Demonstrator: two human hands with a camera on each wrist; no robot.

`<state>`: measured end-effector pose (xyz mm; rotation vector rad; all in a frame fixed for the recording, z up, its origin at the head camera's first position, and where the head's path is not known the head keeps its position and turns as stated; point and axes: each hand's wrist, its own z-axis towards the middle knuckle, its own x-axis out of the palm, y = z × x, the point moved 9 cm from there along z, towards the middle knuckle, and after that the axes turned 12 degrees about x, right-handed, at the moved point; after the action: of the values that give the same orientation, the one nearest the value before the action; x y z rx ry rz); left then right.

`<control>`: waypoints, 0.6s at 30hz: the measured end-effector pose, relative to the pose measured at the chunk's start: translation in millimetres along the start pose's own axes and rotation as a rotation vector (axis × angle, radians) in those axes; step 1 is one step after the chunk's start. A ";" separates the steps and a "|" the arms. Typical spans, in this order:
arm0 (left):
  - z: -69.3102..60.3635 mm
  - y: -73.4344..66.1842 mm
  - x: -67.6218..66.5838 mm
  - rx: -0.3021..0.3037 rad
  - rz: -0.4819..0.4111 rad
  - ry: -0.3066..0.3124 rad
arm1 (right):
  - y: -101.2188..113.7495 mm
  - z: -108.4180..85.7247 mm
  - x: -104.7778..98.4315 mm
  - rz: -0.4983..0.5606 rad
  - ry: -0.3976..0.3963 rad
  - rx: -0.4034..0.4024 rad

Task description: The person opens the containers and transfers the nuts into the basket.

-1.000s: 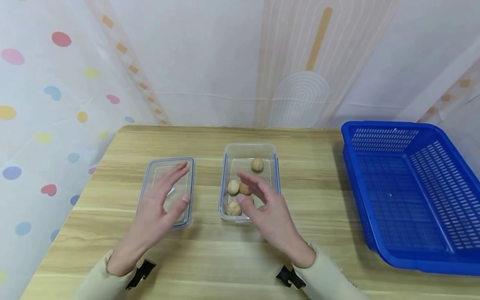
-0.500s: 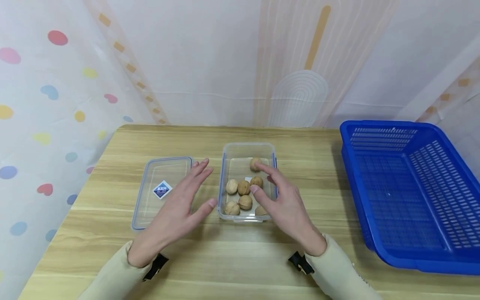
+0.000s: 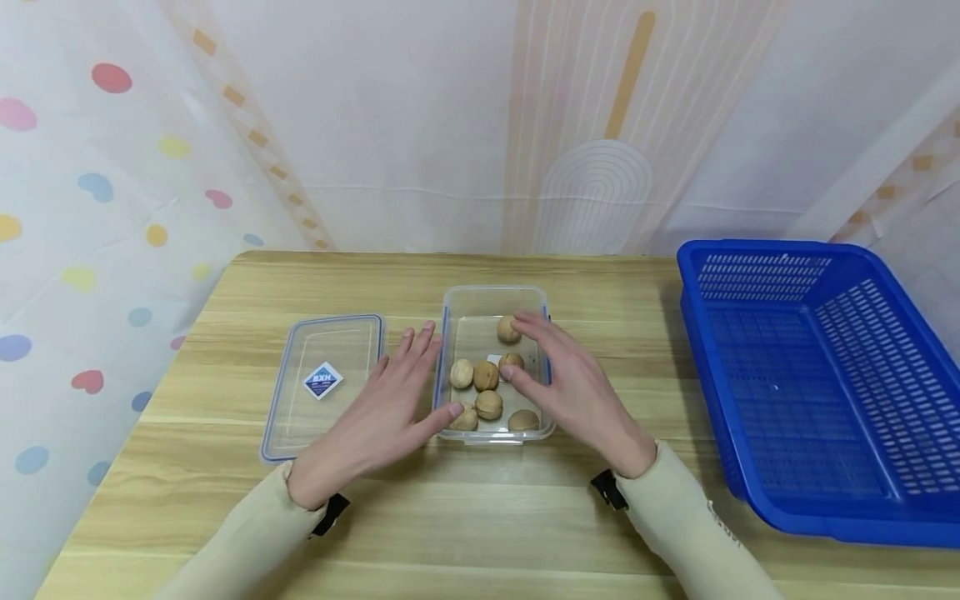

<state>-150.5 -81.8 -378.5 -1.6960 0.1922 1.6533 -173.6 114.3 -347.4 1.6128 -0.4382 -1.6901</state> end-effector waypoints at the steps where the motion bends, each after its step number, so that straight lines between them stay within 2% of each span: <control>1: 1.3 1.2 1.5 -0.002 0.005 0.007 | -0.3 2.0 1.2 -0.024 0.011 -0.016; 10: 6.1 12.7 12.4 -0.026 0.031 0.069 | -2.0 21.0 13.7 -0.177 0.128 -0.118; 18: 7.0 14.6 15.1 -0.013 0.022 0.078 | -3.4 34.3 25.2 -0.289 0.240 -0.194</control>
<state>-162.2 -82.2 -397.2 -1.7758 0.2393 1.6087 -205.6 90.3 -362.3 1.7675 0.0810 -1.6566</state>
